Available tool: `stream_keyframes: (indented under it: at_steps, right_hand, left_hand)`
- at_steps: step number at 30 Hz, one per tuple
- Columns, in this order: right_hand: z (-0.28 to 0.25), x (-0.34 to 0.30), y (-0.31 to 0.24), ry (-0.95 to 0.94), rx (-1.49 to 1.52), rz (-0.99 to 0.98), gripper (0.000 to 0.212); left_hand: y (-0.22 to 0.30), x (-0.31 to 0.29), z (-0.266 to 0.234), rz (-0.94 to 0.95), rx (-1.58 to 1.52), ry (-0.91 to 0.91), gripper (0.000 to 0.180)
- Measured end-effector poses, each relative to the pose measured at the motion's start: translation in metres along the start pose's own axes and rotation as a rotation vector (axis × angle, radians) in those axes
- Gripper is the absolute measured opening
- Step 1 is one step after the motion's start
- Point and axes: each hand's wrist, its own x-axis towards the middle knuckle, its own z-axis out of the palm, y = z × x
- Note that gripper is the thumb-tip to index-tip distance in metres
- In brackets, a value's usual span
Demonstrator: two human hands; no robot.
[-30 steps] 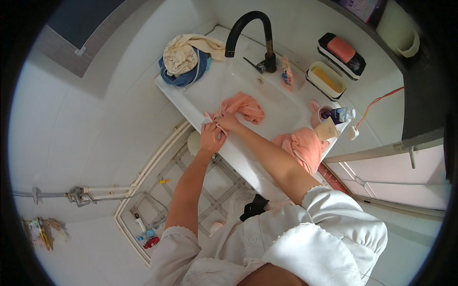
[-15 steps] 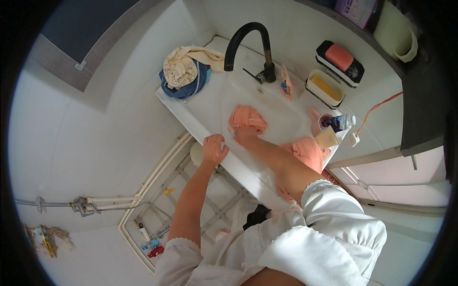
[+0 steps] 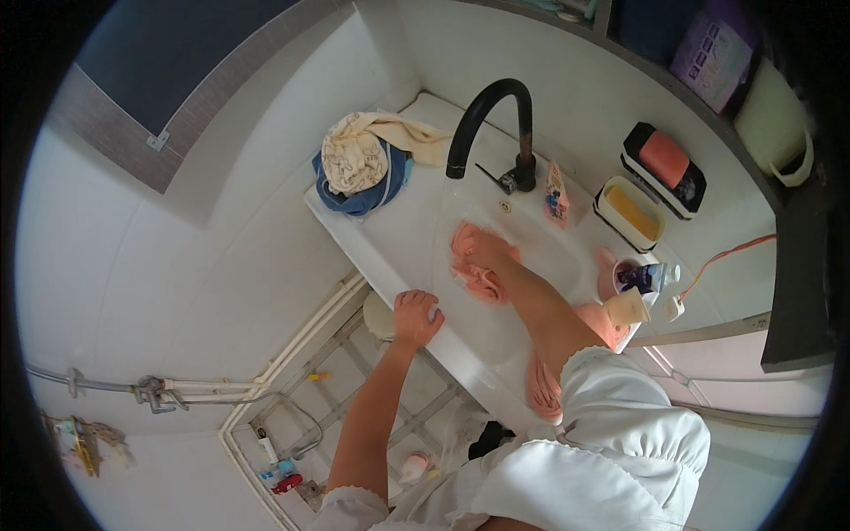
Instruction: The person washes pink fabric items in a sink by hand, rinsing them under running water and wringing them out.
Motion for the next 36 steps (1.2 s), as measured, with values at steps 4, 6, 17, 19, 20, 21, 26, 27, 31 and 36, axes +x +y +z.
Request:
stream_keyframes:
  at_steps: [4, 6, 17, 19, 20, 21, 26, 27, 31, 36]
  right_hand:
    - [-0.002, 0.024, -0.062, -0.892, 0.151, 0.175, 0.039]
    - [-0.019, 0.038, -0.030, -0.950, -0.255, 0.310, 0.041]
    - [0.018, -0.007, -0.076, -0.009, -0.451, -0.249, 0.033]
    - [0.009, 0.009, -0.088, -0.025, -0.320, -0.143, 0.030]
    - [0.009, 0.013, -0.087, 0.042, -0.247, -0.110, 0.030]
    - [0.009, 0.018, -0.085, 0.109, -0.171, -0.078, 0.029]
    - [-0.020, 0.028, -0.052, 0.346, 0.450, 0.060, 0.030]
    - [-0.026, 0.023, -0.048, 0.313, 0.511, 0.029, 0.031]
    - [-0.048, 0.008, -0.011, -0.146, -0.220, -0.444, 0.037]
    - [-0.014, -0.045, -0.035, 0.168, -0.540, -0.608, 0.053]
  left_hand:
    - [-0.014, -0.019, -0.009, -0.035, 0.014, -0.030, 0.017]
    - [0.004, 0.013, 0.005, 0.059, -0.036, -0.007, 0.017]
    - [-0.012, -0.020, -0.003, -0.059, -0.021, -0.008, 0.016]
    - [-0.009, -0.024, -0.007, -0.099, -0.031, -0.055, 0.017]
    - [-0.009, -0.022, -0.008, -0.090, -0.012, -0.046, 0.017]
    - [-0.011, -0.018, -0.009, -0.080, 0.008, -0.037, 0.017]
    - [-0.013, -0.015, -0.001, -0.088, -0.001, -0.037, 0.018]
    - [-0.014, -0.017, -0.003, -0.088, 0.004, -0.028, 0.018]
    - [-0.011, -0.011, 0.002, -0.056, 0.012, 0.008, 0.019]
    - [-0.011, -0.018, -0.006, -0.078, -0.006, -0.003, 0.019]
